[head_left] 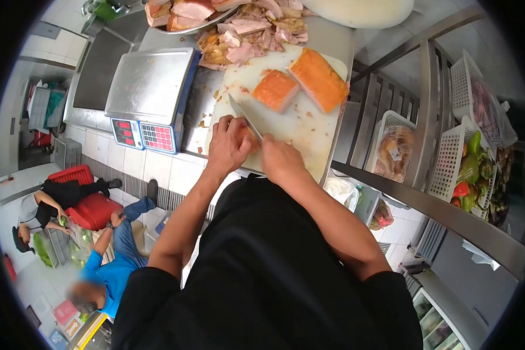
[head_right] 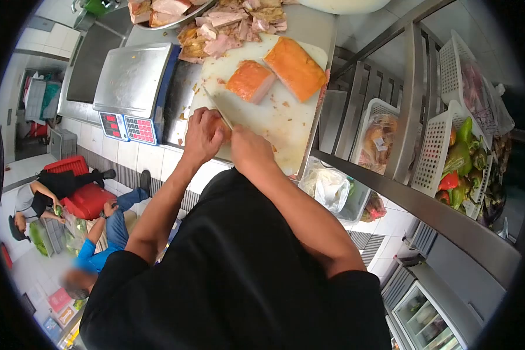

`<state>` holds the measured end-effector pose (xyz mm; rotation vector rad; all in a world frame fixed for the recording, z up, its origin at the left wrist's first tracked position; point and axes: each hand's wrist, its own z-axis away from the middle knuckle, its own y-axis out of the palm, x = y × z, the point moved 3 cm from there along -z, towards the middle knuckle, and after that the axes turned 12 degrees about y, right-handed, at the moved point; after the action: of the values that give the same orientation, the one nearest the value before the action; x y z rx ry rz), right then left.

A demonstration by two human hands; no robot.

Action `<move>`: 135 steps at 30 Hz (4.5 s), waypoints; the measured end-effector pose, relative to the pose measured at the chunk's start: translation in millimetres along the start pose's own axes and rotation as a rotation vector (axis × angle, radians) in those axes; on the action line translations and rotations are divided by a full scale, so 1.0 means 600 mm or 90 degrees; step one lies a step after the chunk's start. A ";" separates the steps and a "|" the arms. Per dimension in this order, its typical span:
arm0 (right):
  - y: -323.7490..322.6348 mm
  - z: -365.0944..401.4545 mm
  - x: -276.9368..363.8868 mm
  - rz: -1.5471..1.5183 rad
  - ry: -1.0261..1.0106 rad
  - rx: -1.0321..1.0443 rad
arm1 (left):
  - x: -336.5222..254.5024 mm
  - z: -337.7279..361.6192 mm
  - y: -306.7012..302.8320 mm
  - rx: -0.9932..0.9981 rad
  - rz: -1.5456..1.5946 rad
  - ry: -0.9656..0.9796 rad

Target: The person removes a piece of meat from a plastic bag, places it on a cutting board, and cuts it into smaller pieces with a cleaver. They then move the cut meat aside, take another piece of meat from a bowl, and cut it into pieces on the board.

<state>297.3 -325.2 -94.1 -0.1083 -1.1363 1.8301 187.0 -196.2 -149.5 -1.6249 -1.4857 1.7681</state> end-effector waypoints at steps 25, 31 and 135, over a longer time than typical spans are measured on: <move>-0.010 0.118 -0.163 -0.050 0.096 -0.077 | 0.012 0.015 -0.108 0.149 0.053 0.135; 0.030 0.100 -0.228 -0.343 0.104 -0.160 | -0.007 -0.041 -0.083 0.305 -0.057 0.146; -0.035 0.016 -0.013 -0.008 -0.051 -0.003 | 0.004 -0.004 0.015 -0.074 0.094 0.033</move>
<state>310.8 -334.7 -76.0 -0.0316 -1.1949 1.8346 192.0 -196.8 -157.7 -1.8680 -1.5052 1.7279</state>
